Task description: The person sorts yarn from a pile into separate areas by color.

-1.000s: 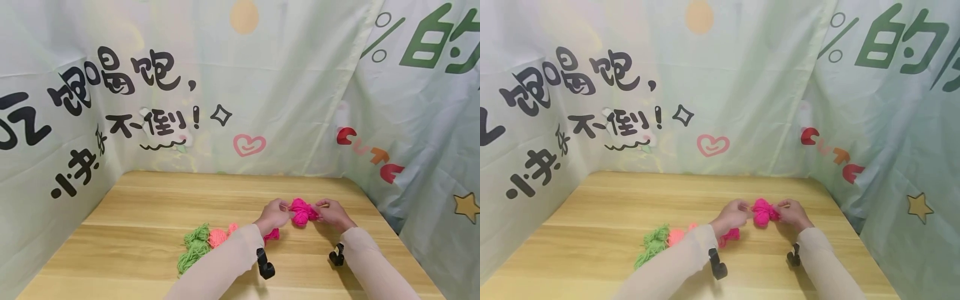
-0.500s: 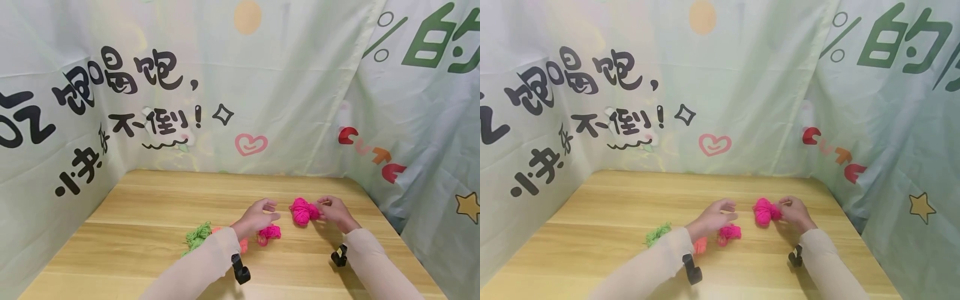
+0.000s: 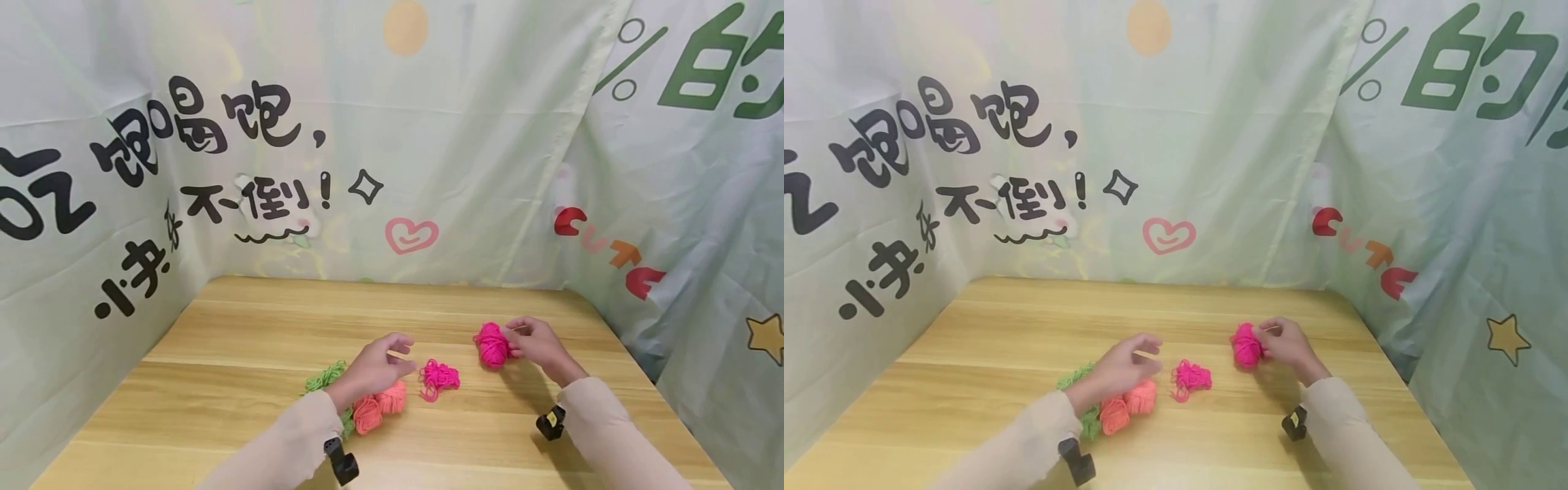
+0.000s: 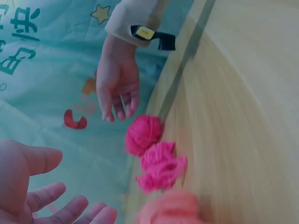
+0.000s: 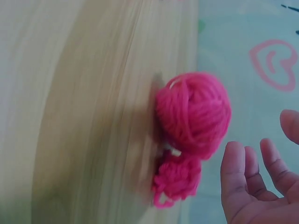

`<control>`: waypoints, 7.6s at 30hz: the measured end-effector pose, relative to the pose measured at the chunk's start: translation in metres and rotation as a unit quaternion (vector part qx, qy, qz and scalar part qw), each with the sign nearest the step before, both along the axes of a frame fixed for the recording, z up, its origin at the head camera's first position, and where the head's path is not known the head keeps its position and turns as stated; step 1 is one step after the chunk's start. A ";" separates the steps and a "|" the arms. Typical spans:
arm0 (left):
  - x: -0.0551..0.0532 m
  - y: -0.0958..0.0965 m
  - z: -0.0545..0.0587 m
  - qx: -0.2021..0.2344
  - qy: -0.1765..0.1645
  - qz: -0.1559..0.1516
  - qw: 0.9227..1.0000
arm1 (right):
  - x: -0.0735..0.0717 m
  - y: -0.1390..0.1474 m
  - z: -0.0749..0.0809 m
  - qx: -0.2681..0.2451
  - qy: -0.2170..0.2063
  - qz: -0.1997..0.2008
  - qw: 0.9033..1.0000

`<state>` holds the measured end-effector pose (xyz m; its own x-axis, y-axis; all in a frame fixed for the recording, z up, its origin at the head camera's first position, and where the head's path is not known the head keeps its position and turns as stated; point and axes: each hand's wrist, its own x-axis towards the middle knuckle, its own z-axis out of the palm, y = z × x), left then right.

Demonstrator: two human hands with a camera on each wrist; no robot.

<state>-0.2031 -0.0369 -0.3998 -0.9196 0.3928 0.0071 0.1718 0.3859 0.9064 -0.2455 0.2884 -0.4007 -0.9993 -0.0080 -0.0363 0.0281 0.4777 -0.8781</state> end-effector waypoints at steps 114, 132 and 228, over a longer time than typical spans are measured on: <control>0.066 -0.083 -0.055 -0.199 0.164 0.065 0.964 | 0.008 -0.099 -0.034 0.184 0.043 0.181 0.965; 0.069 -0.082 -0.056 -0.200 0.169 0.045 0.964 | 0.015 -0.115 -0.032 0.130 -0.007 0.233 0.964; 0.069 -0.085 -0.061 -0.209 0.193 0.069 0.956 | -0.006 -0.090 0.000 0.043 -0.069 0.141 0.987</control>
